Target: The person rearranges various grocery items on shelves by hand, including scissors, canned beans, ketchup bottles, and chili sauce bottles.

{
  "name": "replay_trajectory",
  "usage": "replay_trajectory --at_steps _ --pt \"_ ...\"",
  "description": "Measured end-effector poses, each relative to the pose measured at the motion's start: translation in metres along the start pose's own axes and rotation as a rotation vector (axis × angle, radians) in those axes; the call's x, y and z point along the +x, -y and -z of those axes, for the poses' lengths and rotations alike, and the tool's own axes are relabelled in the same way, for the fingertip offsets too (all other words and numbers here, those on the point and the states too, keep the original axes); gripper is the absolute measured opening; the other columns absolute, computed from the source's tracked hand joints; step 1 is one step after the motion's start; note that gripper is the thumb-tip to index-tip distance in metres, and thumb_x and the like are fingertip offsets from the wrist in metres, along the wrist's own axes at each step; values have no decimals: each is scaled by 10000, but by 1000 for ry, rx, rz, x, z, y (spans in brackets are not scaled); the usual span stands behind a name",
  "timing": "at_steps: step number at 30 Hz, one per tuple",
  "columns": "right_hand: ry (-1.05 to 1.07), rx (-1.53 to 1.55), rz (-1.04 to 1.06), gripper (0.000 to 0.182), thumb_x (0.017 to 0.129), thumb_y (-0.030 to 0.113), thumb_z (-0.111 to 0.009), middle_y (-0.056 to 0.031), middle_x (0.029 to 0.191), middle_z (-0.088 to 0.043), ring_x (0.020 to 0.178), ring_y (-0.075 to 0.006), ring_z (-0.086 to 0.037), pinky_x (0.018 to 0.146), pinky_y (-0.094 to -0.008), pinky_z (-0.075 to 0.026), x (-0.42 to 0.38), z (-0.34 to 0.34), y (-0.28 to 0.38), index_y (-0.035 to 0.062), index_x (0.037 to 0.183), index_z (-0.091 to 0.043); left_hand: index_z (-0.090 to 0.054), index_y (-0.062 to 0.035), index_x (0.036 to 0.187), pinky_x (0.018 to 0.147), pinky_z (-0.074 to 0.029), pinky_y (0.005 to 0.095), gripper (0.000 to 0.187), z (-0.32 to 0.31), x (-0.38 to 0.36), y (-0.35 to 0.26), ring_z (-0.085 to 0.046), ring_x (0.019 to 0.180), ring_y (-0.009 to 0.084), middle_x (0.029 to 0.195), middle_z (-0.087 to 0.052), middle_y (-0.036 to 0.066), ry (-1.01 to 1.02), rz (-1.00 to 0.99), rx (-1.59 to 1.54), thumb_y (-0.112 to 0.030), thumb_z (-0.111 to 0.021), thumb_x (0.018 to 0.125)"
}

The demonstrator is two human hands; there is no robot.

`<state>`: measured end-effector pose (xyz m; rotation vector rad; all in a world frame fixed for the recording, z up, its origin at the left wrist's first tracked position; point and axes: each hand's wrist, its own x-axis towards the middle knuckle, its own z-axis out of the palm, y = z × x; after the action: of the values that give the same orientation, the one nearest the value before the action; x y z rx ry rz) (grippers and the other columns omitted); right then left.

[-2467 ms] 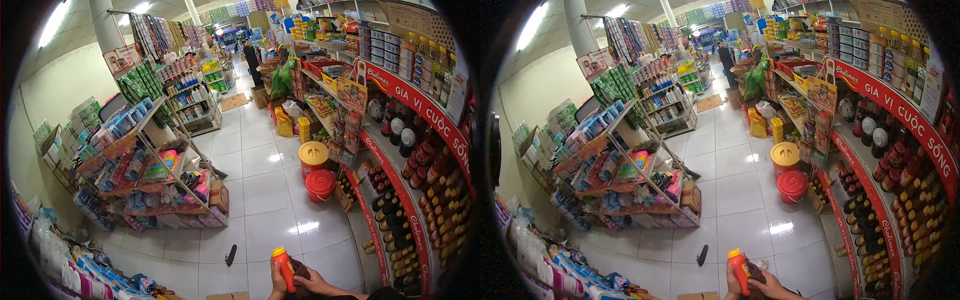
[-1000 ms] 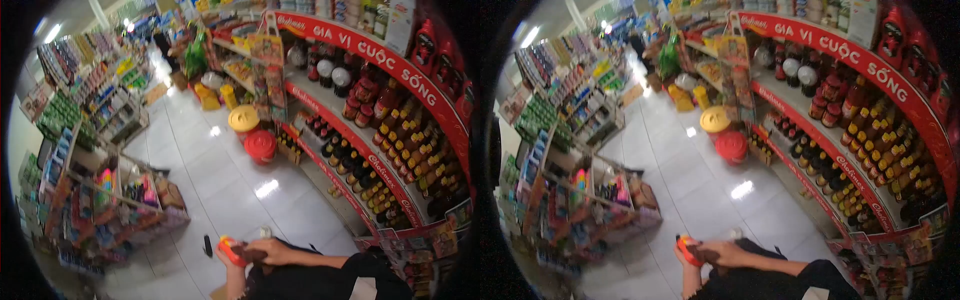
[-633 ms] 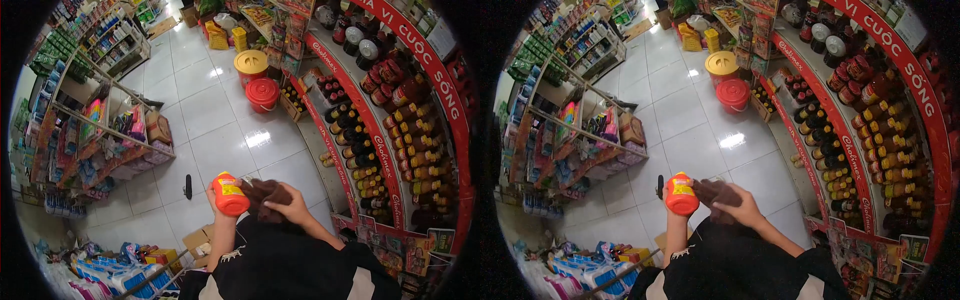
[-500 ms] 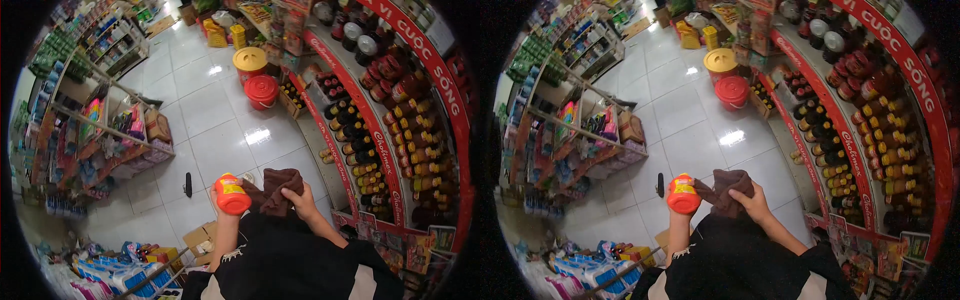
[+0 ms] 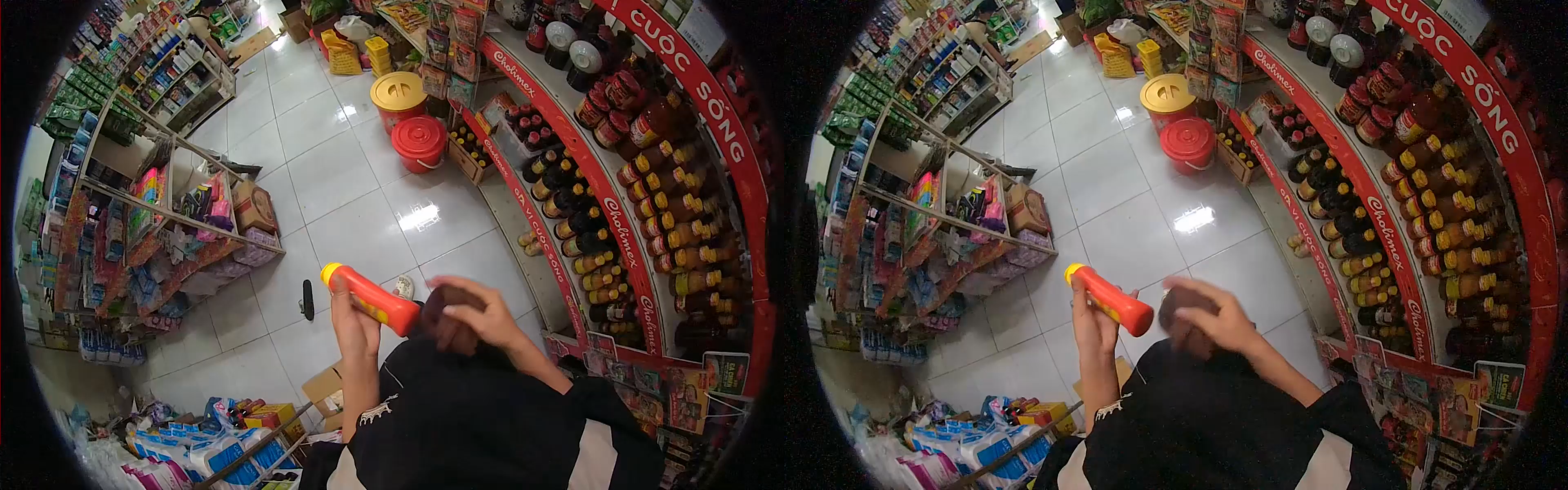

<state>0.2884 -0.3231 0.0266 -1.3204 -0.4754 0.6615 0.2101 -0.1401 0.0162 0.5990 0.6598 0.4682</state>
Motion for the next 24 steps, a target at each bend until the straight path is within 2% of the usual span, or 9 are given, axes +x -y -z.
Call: replay_trajectory --at_steps 1,2,3,5,6,11,15,21,24 --pt "134 -42 -32 503 765 100 -602 -120 1137 -523 1086 -172 -461 954 -299 -320 -2 -7 2 6 1225 -421 -403 -76 1035 798 -454 442 356 -2 -2 5 -524 823 189 928 -495 57 -21 -49 97 -375 -488 862" --pt "148 -125 14 565 746 158 -656 -119 1129 -532 1053 -164 -485 927 -297 -349 -5 -17 5 9 1234 -413 -354 -47 1087 814 -447 377 399 -6 -4 9 -498 932 191 1054 -456 80 -66 -74 204 -358 -480 872" --pt "144 -68 -98 519 750 158 -657 -110 1105 -547 1018 -156 -505 890 -292 -381 -9 -26 10 7 1201 -449 -344 -49 1101 812 -444 369 401 -11 -9 10 -494 949 195 1065 -452 89 -36 -64 184 -351 -480 873" --pt "72 -184 -56 513 744 151 -664 -103 1083 -555 979 -145 -520 857 -284 -403 -10 -28 9 -2 1186 -455 -325 -55 1128 809 -439 353 408 -22 -17 9 -486 981 202 1087 -444 108 32 -47 139 -335 -480 876" --pt "73 -125 -60 514 738 151 -669 -104 1077 -556 974 -143 -521 855 -284 -404 -10 -25 8 -5 1179 -458 -298 -64 1160 814 -434 353 393 -20 -18 5 -480 1002 204 1109 -438 127 76 37 15 -256 -481 870" --pt "105 82 -95 518 714 153 -689 -106 1055 -562 961 -141 -522 854 -288 -408 -16 -9 18 -19 1153 -474 -335 -36 1168 804 -438 335 421 -41 -44 -9 -523 934 196 1031 -503 97 138 -50 216 -113 -505 790" --pt "148 -123 27 529 694 142 -695 -144 1076 -561 974 -189 -547 854 -304 -419 -17 -11 23 -19 1151 -482 -344 -22 1169 779 -456 316 467 -40 -46 -11 -537 905 194 1022 -501 106 139 -100 283 -64 -544 748" --pt "168 -278 105 581 665 140 -705 -164 1070 -568 967 -221 -568 836 -316 -437 -20 -18 19 0 1179 -473 -387 7 1139 782 -464 314 449 -22 -43 -9 -544 901 196 1015 -500 105 157 -154 327 -85 -546 729" --pt "182 -368 149 577 661 132 -705 -170 1077 -562 961 -242 -573 831 -316 -441 -20 -21 25 8 1177 -478 -361 -7 1158 830 -431 301 513 -15 -41 -11 -531 933 176 1022 -507 97 190 -145 319 -68 -590 703"
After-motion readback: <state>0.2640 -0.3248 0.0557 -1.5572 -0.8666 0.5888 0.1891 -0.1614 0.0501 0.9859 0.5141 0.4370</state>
